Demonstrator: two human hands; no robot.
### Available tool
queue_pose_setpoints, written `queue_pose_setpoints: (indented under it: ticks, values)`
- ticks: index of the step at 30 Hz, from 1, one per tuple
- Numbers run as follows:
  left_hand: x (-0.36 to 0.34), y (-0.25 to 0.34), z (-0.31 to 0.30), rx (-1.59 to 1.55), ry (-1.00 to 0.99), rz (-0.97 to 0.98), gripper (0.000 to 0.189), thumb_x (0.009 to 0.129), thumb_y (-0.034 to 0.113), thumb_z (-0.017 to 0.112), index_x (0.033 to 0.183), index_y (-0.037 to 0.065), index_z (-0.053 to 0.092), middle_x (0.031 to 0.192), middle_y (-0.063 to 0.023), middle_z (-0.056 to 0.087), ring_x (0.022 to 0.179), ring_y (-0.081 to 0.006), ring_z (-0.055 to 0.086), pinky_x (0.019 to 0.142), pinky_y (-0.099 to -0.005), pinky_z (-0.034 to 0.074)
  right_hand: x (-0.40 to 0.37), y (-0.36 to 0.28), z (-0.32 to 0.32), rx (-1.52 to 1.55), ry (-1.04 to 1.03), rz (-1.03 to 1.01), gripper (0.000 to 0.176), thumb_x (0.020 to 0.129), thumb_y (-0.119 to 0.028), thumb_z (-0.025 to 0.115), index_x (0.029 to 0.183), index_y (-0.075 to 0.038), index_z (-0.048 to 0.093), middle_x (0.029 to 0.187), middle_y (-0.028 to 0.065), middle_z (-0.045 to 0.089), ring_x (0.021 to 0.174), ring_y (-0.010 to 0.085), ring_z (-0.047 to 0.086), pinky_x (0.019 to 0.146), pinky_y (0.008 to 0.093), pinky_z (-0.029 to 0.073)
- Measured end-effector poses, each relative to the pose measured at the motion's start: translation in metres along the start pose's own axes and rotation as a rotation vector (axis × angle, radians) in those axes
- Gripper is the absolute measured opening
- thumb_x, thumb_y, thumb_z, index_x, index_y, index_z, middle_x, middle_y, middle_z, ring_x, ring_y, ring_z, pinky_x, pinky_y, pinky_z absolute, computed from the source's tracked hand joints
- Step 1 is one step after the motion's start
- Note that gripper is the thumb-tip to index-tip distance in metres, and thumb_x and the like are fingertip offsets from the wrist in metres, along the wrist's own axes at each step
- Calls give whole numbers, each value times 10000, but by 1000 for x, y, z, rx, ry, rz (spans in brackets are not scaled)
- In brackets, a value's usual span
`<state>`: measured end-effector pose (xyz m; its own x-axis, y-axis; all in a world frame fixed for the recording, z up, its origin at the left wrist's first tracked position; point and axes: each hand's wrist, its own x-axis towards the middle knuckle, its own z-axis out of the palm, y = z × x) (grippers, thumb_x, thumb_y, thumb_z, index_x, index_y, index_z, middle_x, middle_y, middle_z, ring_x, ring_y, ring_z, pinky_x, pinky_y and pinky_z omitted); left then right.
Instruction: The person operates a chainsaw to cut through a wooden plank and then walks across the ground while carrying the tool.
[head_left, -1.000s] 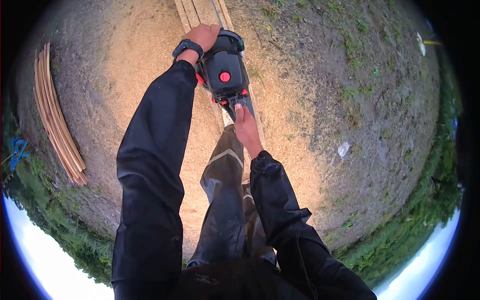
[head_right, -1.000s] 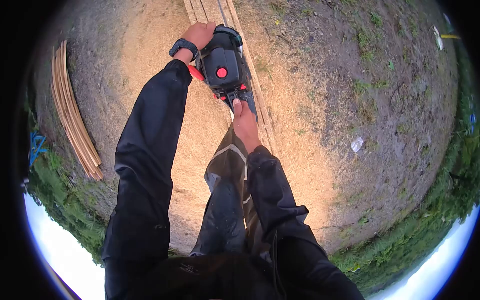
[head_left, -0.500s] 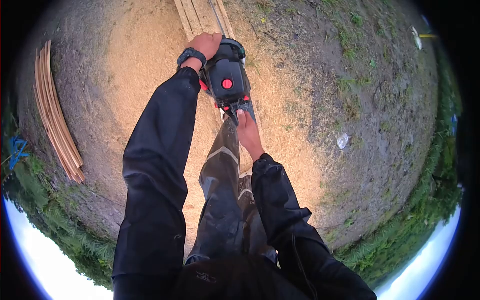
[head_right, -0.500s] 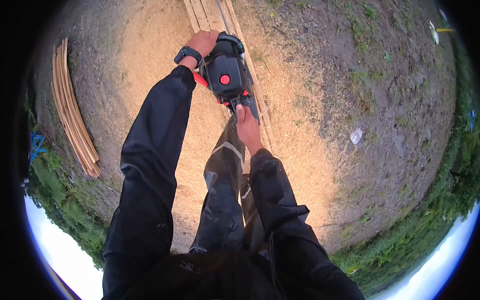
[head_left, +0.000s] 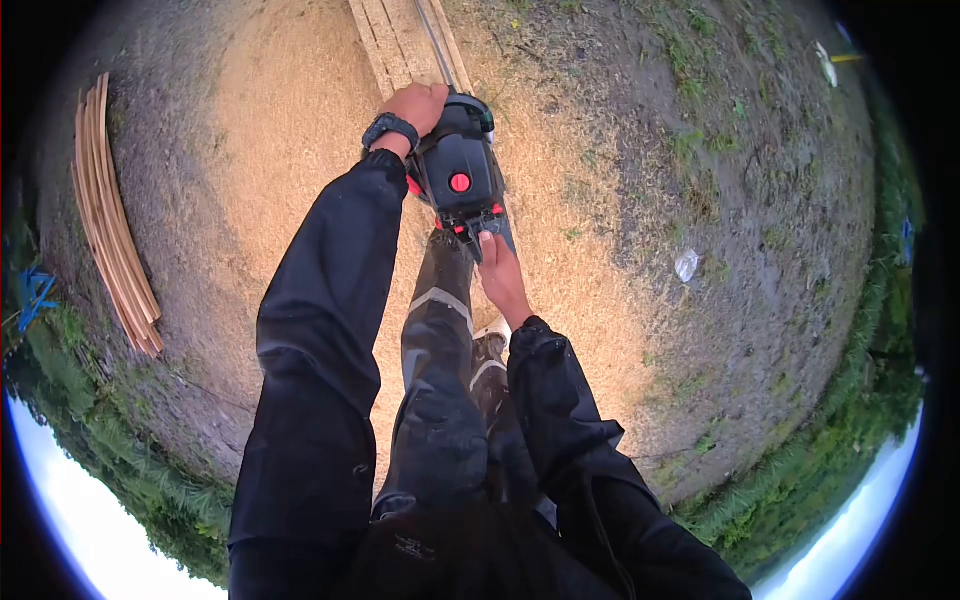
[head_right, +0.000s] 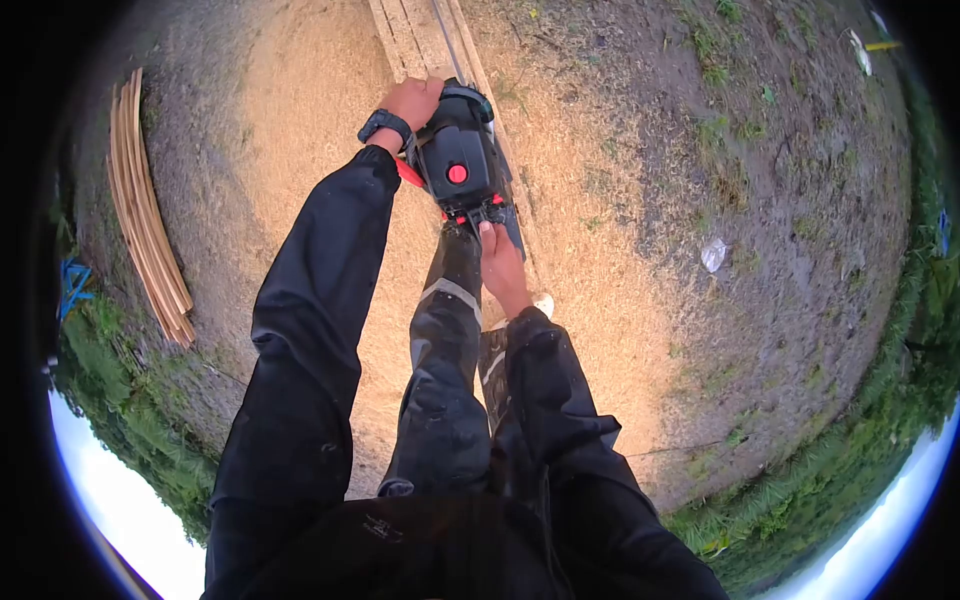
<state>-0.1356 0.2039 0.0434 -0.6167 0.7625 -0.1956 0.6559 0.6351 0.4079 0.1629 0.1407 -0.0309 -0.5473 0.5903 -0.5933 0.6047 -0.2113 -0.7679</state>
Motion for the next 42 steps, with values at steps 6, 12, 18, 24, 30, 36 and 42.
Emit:
queue_pose_setpoints:
  ticks: [6,12,18,24,30,36,42]
  values:
    - [-44,4,29,46,-15,-9,550,967,439,374,1045,11,710,1092,-302,682,1035,-514,635,947,-542,496,-35,44,-1,-18,28,-52,552,1079,-535,351,1203,-52,589,1129,301,668,1105,552,575,921,578,445]
    - [-73,8,64,50,-41,-118,533,978,411,362,1058,13,707,1106,-299,682,1020,-511,644,935,-556,498,-70,80,-9,15,26,-58,551,1081,-526,359,1209,-38,579,1133,311,663,1118,542,578,928,562,446]
    - [-107,15,88,96,-129,-133,584,977,470,362,1120,49,741,1175,-243,700,1089,-454,662,973,-537,510,-102,116,-13,-1,29,-75,543,1082,-518,362,1204,-36,581,1110,316,662,1101,541,583,917,561,450]
    - [-157,45,70,27,-82,-74,597,966,461,364,1057,5,737,1109,-296,687,1040,-498,653,944,-537,507,-122,135,-12,0,28,-53,515,1087,-494,369,1195,-37,582,1058,303,673,1062,540,596,897,558,456]
    - [-180,35,104,39,-80,-147,583,974,456,361,1080,19,732,1127,-290,686,1062,-489,650,950,-530,509,-145,157,-12,6,52,-32,506,1086,-487,385,1183,-37,594,1031,300,676,1040,533,607,877,546,460]
    - [-218,39,131,92,-115,-132,491,1009,373,345,1090,38,695,1125,-277,692,1043,-469,661,929,-533,523,-175,199,-15,18,17,-24,521,1087,-497,381,1202,-37,595,1021,300,676,1023,526,619,880,542,470]
    - [-250,36,165,176,-125,25,459,1011,344,348,1127,43,675,1141,-279,688,1041,-465,666,921,-532,528,-200,253,-12,95,28,-24,551,1084,-518,373,1189,-25,596,1035,312,675,1043,527,616,892,543,475]
